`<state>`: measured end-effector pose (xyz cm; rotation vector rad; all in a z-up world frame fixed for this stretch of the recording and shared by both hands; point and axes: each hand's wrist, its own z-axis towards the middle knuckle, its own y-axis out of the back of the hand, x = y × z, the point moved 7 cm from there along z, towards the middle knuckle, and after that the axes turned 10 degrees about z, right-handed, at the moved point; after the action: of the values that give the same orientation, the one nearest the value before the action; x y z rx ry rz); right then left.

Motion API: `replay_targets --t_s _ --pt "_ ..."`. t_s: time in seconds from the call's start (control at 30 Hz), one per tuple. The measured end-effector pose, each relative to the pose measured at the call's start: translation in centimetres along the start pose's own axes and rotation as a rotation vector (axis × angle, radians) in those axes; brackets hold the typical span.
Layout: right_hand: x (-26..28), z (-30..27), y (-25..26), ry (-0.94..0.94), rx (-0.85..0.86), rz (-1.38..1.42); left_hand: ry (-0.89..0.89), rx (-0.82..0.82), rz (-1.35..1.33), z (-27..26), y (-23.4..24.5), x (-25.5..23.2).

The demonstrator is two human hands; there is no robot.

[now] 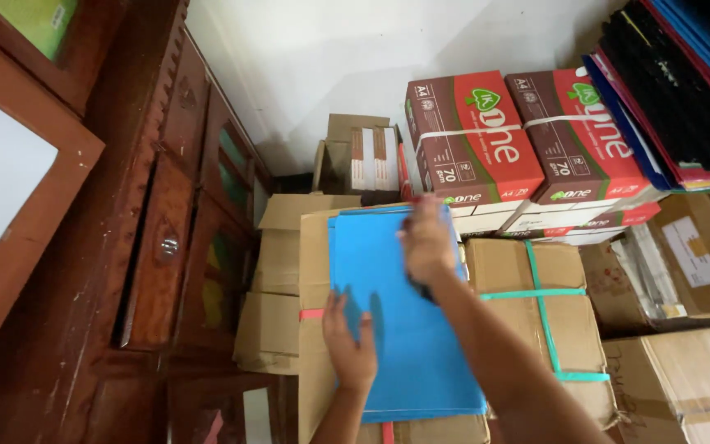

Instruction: The recorder is wiping down blue file folders with a cloth and organizing them onto stacks.

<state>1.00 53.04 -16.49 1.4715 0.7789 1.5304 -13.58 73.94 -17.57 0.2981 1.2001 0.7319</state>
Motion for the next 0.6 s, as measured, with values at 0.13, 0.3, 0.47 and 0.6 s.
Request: replay_targets --t_s 0.13,0.3,0.47,0.6 --pt "9.0 -5.5 -6.1 0.355 0.281 -0.278 0.173 -0.018 -0.174 -0.5 0.1 2.5" --pt "13.2 -11.8 -6.3 0.798 0.556 -0.416 0.063 -0.041 -0.046 -0.2 0.2 1.5" --pt "8.4 -1.9 0.0 0.365 0.371 -0.059 -0.077 0.144 0.25 0.4 -0.6 -1.8" --pt "-2.5 0.0 2.9 -0.092 0.401 -0.108 -0.101 0.171 0.362 0.3 -2.1 -1.2"
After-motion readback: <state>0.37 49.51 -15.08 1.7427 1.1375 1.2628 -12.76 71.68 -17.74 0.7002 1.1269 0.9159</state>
